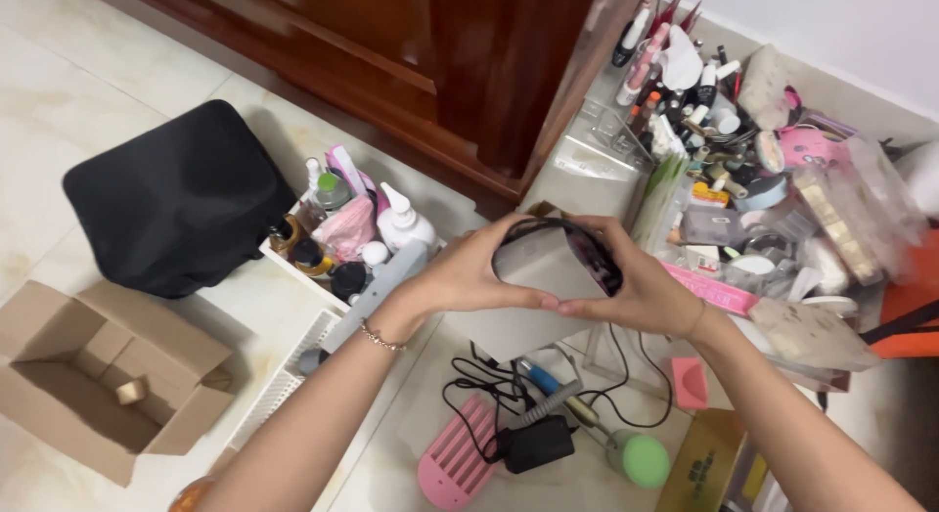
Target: The person organizes various beauty tools and accessories on the floor, sorting them into a cardboard box. They handle items such as a purple device, a white device, a pink device, and several cables, placing them into the box one by one.
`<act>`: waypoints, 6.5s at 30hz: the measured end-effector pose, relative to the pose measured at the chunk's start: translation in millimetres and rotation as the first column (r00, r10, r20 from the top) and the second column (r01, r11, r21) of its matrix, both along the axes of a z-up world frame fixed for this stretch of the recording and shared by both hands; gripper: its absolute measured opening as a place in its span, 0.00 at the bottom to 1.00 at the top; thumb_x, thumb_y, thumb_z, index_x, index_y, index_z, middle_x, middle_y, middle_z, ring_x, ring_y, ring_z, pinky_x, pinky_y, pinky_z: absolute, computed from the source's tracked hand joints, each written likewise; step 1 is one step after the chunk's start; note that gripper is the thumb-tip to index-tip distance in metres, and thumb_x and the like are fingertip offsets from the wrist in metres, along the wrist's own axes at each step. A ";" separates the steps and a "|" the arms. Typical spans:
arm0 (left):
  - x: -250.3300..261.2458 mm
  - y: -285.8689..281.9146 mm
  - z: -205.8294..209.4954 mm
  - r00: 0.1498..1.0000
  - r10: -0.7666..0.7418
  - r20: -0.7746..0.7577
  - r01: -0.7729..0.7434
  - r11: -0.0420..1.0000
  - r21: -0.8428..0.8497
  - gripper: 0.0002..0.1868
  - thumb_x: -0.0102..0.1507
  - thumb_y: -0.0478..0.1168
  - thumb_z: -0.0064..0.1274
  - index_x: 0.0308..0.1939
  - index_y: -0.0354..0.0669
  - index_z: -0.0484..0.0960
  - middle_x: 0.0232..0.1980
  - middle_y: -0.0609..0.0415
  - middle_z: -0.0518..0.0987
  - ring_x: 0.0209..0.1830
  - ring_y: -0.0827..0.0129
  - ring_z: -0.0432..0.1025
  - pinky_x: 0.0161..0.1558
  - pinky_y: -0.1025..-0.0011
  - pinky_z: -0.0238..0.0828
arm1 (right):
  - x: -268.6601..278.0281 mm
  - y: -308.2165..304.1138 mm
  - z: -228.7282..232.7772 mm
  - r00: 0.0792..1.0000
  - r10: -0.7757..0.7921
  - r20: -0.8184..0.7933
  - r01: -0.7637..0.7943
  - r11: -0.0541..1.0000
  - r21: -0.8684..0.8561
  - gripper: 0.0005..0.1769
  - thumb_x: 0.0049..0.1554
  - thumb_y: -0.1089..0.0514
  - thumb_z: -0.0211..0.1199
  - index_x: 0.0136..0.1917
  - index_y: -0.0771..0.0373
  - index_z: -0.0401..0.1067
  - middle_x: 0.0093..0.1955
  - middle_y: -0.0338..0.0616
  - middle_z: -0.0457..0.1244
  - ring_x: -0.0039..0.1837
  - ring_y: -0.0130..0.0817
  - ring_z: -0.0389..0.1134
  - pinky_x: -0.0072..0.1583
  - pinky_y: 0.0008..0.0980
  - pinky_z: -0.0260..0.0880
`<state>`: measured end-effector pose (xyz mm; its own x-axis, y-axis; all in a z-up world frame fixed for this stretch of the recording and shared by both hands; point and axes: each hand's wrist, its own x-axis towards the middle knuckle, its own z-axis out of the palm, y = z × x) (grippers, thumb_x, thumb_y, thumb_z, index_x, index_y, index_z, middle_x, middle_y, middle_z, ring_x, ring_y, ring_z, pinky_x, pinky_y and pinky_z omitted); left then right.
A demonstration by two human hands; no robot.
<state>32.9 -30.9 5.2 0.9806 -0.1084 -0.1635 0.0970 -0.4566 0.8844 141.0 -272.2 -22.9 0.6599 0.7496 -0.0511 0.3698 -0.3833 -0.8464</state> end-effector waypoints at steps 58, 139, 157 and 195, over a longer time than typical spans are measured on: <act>-17.1 18.1 -87.4 0.905 0.423 0.045 -0.398 0.879 -0.262 0.77 0.43 0.54 0.83 0.86 0.56 0.47 0.76 0.28 0.69 0.79 0.31 0.62 0.78 0.40 0.59 | 15.9 99.1 71.5 0.858 0.489 0.155 -0.453 0.865 -0.216 0.58 0.39 0.66 0.82 0.82 0.58 0.65 0.66 0.67 0.71 0.67 0.74 0.70 0.67 0.69 0.68; -57.7 1.4 -99.6 0.726 0.661 0.192 -0.598 0.743 -0.299 0.46 0.55 0.44 0.77 0.70 0.46 0.65 0.69 0.37 0.75 0.77 0.42 0.66 0.78 0.45 0.58 | 113.2 2.8 -190.0 0.974 -0.160 0.162 0.228 0.668 -0.708 0.56 0.33 0.28 0.84 0.70 0.51 0.72 0.67 0.49 0.71 0.70 0.52 0.72 0.70 0.45 0.74; -81.5 2.8 -91.6 0.698 0.662 0.273 -0.584 0.746 -0.320 0.39 0.60 0.46 0.71 0.68 0.44 0.65 0.66 0.51 0.71 0.69 0.64 0.68 0.74 0.66 0.63 | 17.2 -124.0 -19.6 0.931 -0.365 -0.024 0.328 0.861 -0.388 0.45 0.45 0.52 0.77 0.76 0.54 0.70 0.80 0.45 0.63 0.83 0.38 0.58 0.83 0.40 0.48; -91.7 -8.7 -113.5 0.725 0.667 0.174 -0.575 0.725 -0.379 0.48 0.57 0.40 0.77 0.74 0.43 0.62 0.68 0.35 0.72 0.67 0.48 0.72 0.70 0.46 0.68 | -154.7 -131.2 -218.2 0.819 -0.573 0.040 0.573 0.812 -0.109 0.48 0.38 0.55 0.90 0.65 0.62 0.67 0.52 0.66 0.68 0.60 0.68 0.72 0.58 0.59 0.80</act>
<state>-58.8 -39.5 -108.3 0.8351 0.5465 0.0628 -0.0018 -0.1115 0.9938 -13.7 -403.4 -241.2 0.9684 0.2254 -0.1066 0.0575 -0.6179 -0.7841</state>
